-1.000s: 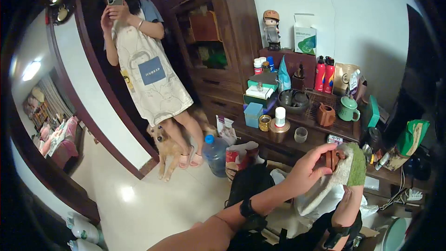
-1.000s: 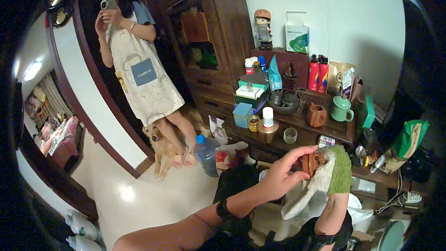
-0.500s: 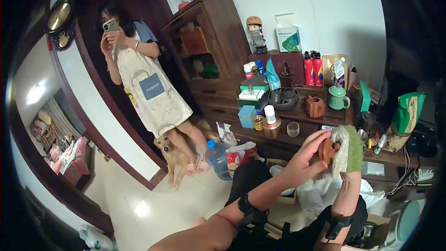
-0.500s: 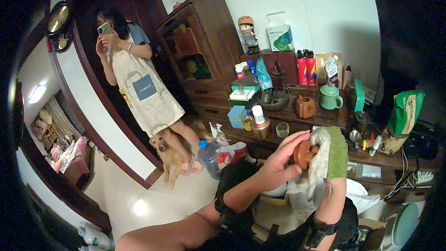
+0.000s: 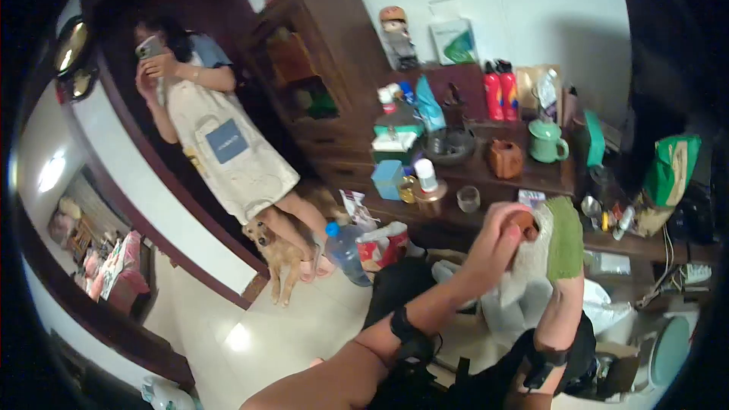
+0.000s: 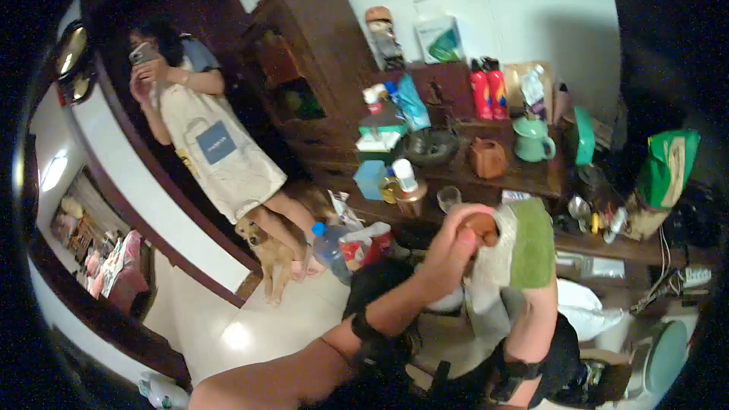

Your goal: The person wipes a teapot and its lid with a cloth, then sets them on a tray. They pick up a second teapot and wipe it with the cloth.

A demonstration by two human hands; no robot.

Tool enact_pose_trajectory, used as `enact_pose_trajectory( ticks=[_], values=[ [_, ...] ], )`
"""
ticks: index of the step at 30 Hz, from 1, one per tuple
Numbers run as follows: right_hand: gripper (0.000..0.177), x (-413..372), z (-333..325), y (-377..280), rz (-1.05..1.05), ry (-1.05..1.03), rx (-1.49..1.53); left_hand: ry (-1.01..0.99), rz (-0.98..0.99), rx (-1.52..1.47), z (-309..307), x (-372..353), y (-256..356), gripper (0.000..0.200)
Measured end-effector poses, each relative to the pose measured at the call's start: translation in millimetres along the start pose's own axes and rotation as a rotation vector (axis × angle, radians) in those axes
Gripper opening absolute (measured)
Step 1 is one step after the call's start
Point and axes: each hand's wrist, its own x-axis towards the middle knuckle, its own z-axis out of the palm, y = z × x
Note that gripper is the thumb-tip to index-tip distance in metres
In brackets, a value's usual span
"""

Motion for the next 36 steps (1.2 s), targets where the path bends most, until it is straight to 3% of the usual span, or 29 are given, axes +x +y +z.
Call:
enact_pose_trajectory(
  ticks=[4,6,10,12,15,17,18,20,23,25,26,29,32,33,36],
  values=[
    [0.035,13.2,0.1,10.5,0.005,0.028,0.042,-0.090,-0.133,-0.235,-5.7,11.6,-22.4,0.044],
    [0.033,16.1,-1.6,19.2,0.025,0.050,0.135,-0.127,-0.096,-0.327,-6.4,15.4,-28.5,0.033],
    [0.030,17.3,-1.5,35.3,0.186,0.139,0.736,-0.244,-0.101,-0.338,-12.3,27.1,-30.7,0.033],
    [0.030,18.0,1.5,30.7,0.178,0.159,0.510,-0.280,-0.122,-0.382,-14.2,28.7,-39.5,0.034],
    [0.032,23.6,1.8,31.4,0.134,0.146,0.297,-0.390,-0.027,-0.191,-28.1,39.6,-42.9,0.036],
    [0.033,26.0,5.3,30.7,0.207,0.200,0.607,-0.433,-0.115,-0.245,-32.9,43.1,-44.1,0.037],
    [0.030,26.8,3.7,35.1,0.182,0.188,0.581,-0.454,-0.157,-0.270,-35.2,45.3,-46.1,0.038],
    [0.027,27.6,-1.0,47.0,0.134,0.160,0.530,-0.477,-0.013,-0.151,-38.0,51.5,-56.2,0.038],
    [0.028,32.0,1.1,37.2,0.083,0.199,0.080,-0.537,0.057,-0.050,-40.7,57.6,-60.0,0.040],
    [0.030,34.2,-3.9,43.6,0.139,0.195,0.131,-0.579,0.095,0.042,-41.8,60.4,-64.6,0.043],
    [0.031,35.4,-5.1,46.7,0.167,0.193,0.157,-0.575,0.086,0.093,-41.7,60.9,-65.2,0.045],
    [0.033,40.0,-0.2,43.3,0.008,0.219,-0.289,-0.544,0.059,0.265,-36.6,62.7,-62.6,0.051],
    [0.031,48.0,-5.1,43.1,0.086,0.150,-0.250,-0.498,0.081,0.406,-31.8,65.6,-70.8,0.051],
    [0.030,55.3,-6.6,43.5,-0.018,0.091,-0.368,-0.475,0.092,0.418,-31.8,67.3,-73.4,0.051],
    [0.028,74.8,-8.8,33.5,-0.030,-0.009,-0.400,-0.411,0.080,0.351,-34.7,71.2,-81.0,0.051]
  ],
)
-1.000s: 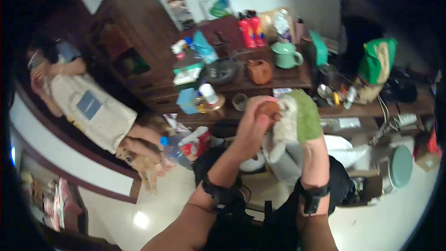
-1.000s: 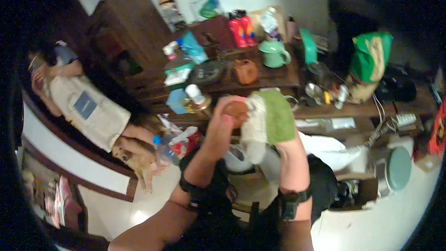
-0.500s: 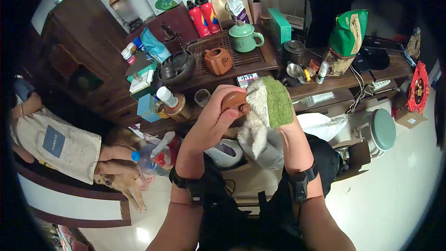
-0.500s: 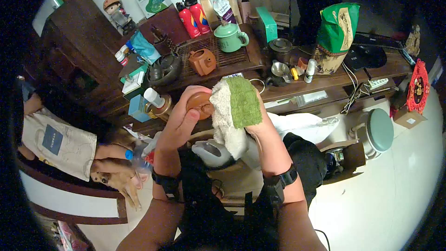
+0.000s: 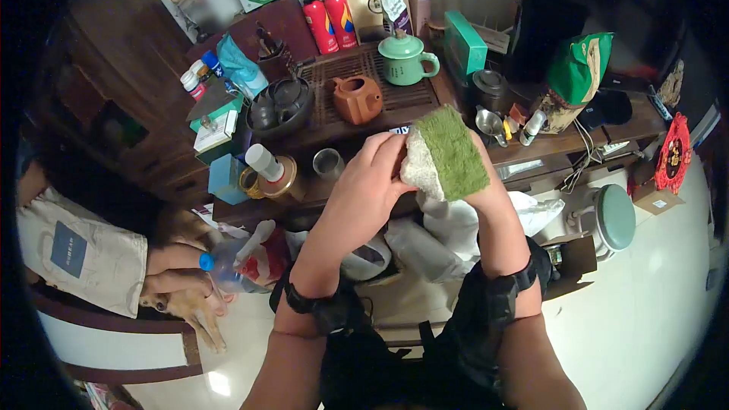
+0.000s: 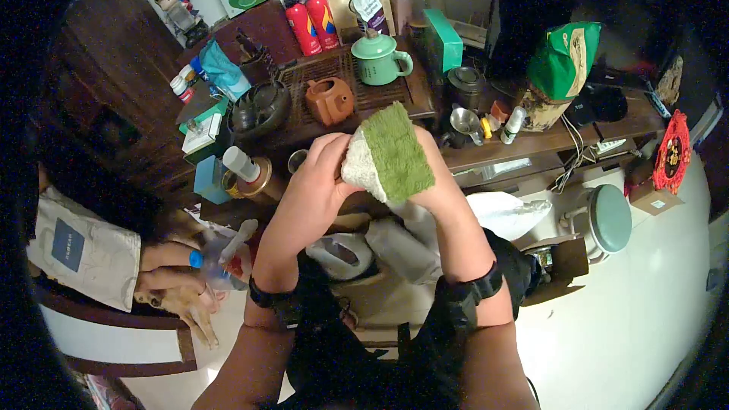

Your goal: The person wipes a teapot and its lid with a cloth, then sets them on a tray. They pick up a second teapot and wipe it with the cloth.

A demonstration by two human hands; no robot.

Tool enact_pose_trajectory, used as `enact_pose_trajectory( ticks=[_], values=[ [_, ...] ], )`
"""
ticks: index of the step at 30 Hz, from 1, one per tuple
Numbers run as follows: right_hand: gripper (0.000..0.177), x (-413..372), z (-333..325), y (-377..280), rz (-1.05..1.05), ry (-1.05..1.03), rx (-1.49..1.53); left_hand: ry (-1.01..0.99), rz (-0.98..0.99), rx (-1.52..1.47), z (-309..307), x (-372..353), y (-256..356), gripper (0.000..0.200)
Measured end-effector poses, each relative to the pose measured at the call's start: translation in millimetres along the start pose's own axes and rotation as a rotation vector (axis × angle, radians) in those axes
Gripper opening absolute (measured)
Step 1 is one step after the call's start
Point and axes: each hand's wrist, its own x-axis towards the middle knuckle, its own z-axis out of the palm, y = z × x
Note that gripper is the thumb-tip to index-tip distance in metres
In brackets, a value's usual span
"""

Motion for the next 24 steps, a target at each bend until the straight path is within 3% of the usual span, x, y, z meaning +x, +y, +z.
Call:
enact_pose_trajectory(
  ticks=[1,5,9,12,15,16,18,20,23,24],
  values=[
    [0.028,6.4,0.0,-2.6,0.089,0.022,0.117,0.017,-0.016,-0.101,-1.9,0.1,-4.6,0.050],
    [0.040,23.9,-2.7,12.0,0.069,-0.088,0.166,0.134,-0.018,-0.460,8.9,-1.5,-26.1,0.046],
    [0.041,19.8,8.9,27.9,0.221,0.032,0.415,0.175,-0.189,-0.909,16.4,-3.5,-37.9,0.042],
    [0.042,21.3,9.7,28.0,0.182,-0.006,0.348,0.241,-0.246,-1.220,21.9,0.0,-45.6,0.051],
    [0.042,22.8,11.2,34.4,0.317,0.159,0.749,0.205,-0.152,-1.593,16.3,7.1,-58.5,0.057],
    [0.043,24.7,10.6,36.1,0.367,0.207,0.898,0.239,-0.219,-1.617,15.2,6.5,-58.4,0.060],
    [0.049,32.9,0.8,33.1,0.239,0.018,0.213,0.308,-0.354,-1.665,12.2,7.5,-51.0,0.065],
    [0.050,27.7,11.2,32.3,0.294,0.173,0.526,0.213,-0.287,-1.675,10.7,7.8,-56.0,0.058],
    [0.057,35.3,13.7,17.2,-0.139,0.004,-0.397,0.119,-0.225,-1.674,10.5,6.1,-54.1,0.060],
    [0.060,27.5,17.1,21.4,-0.198,-0.008,-0.397,0.153,-0.234,-1.657,13.2,5.4,-53.3,0.062]
  ],
)
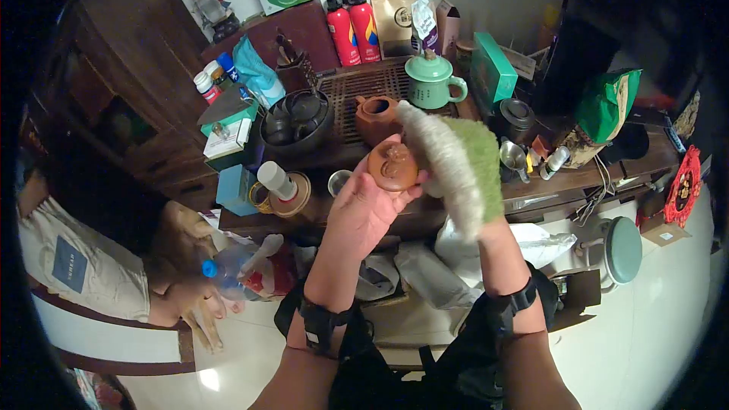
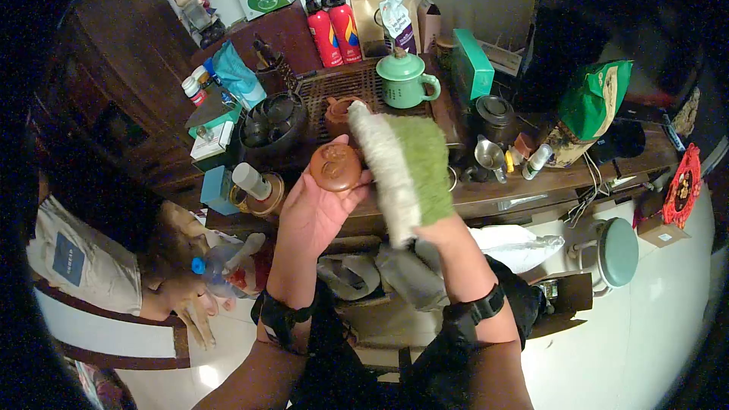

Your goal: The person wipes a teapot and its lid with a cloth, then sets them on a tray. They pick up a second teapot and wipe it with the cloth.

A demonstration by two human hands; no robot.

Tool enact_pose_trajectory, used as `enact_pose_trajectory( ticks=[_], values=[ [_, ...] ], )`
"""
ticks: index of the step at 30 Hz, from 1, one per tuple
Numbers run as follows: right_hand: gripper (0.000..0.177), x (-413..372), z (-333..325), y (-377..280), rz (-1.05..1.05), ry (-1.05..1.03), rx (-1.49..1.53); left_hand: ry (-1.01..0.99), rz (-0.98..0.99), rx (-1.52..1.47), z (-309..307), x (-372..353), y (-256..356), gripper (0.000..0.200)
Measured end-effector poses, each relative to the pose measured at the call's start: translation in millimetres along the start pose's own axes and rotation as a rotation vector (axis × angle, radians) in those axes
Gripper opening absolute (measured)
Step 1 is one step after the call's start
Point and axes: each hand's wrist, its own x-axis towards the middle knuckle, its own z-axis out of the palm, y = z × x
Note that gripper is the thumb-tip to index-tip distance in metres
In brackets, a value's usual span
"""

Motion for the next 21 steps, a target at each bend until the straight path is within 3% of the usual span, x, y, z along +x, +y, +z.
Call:
enact_pose_trajectory(
  ticks=[1,5,10,12,18,21],
  values=[
    [0.063,-7.0,4.2,-0.5,-0.059,0.000,0.000,0.028,0.018,0.013,1.6,-0.9,-4.1,0.063],
    [0.053,-9.8,22.3,-14.7,0.048,0.032,0.184,0.076,0.124,0.073,-1.7,-4.2,-13.2,0.067],
    [0.040,-4.8,37.6,-39.1,0.419,0.308,1.224,0.163,0.362,0.302,1.2,-4.3,-13.2,0.064],
    [0.039,-10.5,41.0,-36.0,0.505,0.347,1.383,0.189,0.434,0.421,-0.1,-5.1,-12.6,0.064],
    [0.038,-16.3,38.2,-39.1,0.574,0.302,1.341,0.233,0.616,0.649,-7.6,-2.8,-14.3,0.064],
    [0.035,-19.0,25.7,-35.8,0.517,0.013,0.856,0.210,0.597,0.604,-7.7,-3.4,-4.5,0.059]
  ],
)
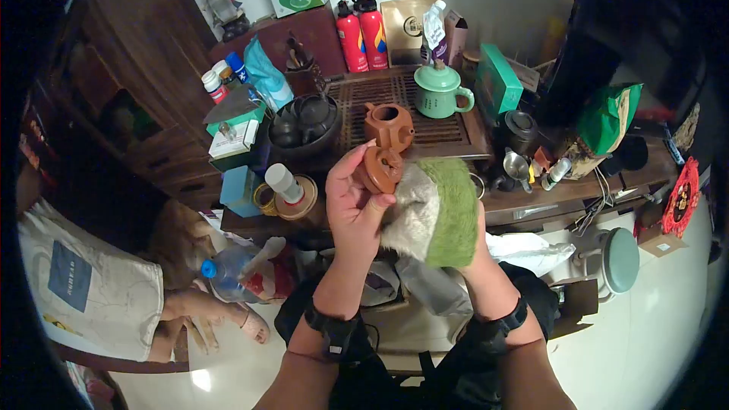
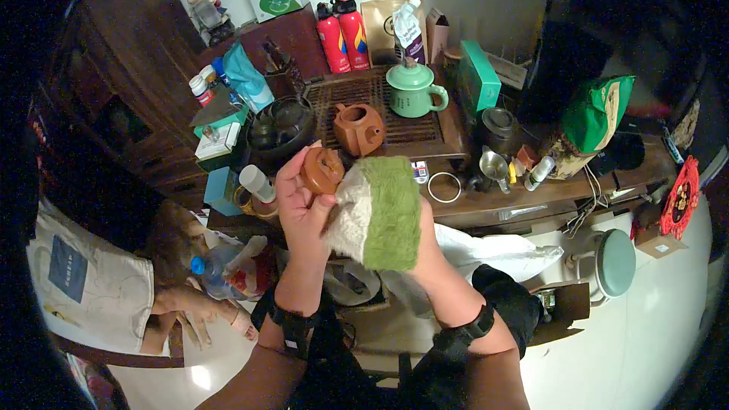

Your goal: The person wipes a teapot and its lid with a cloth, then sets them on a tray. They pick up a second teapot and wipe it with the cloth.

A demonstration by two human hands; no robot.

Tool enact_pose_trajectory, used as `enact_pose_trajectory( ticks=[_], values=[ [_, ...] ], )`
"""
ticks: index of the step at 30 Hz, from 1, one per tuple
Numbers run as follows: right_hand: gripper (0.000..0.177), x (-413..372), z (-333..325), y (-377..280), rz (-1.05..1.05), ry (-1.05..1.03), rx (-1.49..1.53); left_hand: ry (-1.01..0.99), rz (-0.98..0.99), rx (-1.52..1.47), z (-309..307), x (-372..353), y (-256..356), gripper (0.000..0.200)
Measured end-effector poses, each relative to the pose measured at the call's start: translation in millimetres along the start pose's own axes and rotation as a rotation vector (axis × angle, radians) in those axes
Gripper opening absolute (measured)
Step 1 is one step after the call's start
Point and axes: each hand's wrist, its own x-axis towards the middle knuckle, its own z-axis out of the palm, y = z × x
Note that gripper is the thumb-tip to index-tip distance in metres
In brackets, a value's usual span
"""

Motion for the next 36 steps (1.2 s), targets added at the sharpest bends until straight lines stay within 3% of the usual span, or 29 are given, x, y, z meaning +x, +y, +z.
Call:
enact_pose_trajectory(
  ticks=[3,4,7,8,11,12,15,18,26,30,34,36],
  values=[
    [0.039,5.0,-1.5,22.9,-0.026,-0.021,0.924,-0.014,0.030,-0.042,3.1,0.6,-3.7,0.060],
    [0.047,7.6,-1.1,26.4,-0.128,0.224,0.071,-0.052,0.077,-0.044,5.0,1.0,-3.5,0.059],
    [0.044,14.2,5.6,16.0,-0.200,0.258,-0.154,-0.158,0.145,0.010,11.5,-2.1,-3.3,0.056],
    [0.043,12.8,7.4,17.8,-0.137,0.290,-0.105,-0.114,0.180,0.037,14.2,-3.7,-5.7,0.054],
    [0.042,12.9,-6.9,4.7,-0.049,0.126,-0.117,-0.150,0.350,0.710,7.5,-1.0,8.8,0.052],
    [0.041,10.8,-6.2,5.3,0.016,0.145,0.150,-0.109,0.340,0.737,12.7,-2.2,13.4,0.050],
    [0.040,10.4,-13.7,-0.2,0.164,0.120,0.468,-0.078,0.281,0.558,16.6,-6.2,9.8,0.049],
    [0.040,8.1,-22.0,-1.7,0.217,0.071,0.588,-0.101,0.145,0.296,16.4,-7.1,7.1,0.054],
    [0.032,14.3,-13.4,-9.4,0.156,0.206,0.510,-0.214,-0.132,-0.097,13.5,-8.3,9.0,0.063],
    [0.039,12.5,-3.4,-9.3,0.128,0.233,0.344,-0.234,-0.111,-0.042,17.9,-8.8,7.6,0.063],
    [0.040,10.5,6.5,-8.5,0.189,0.335,0.383,-0.233,0.042,0.349,11.3,-8.4,-0.8,0.058],
    [0.034,11.9,1.8,-6.4,0.180,0.301,0.319,-0.312,0.063,0.396,14.3,-8.0,5.4,0.057]
  ],
)
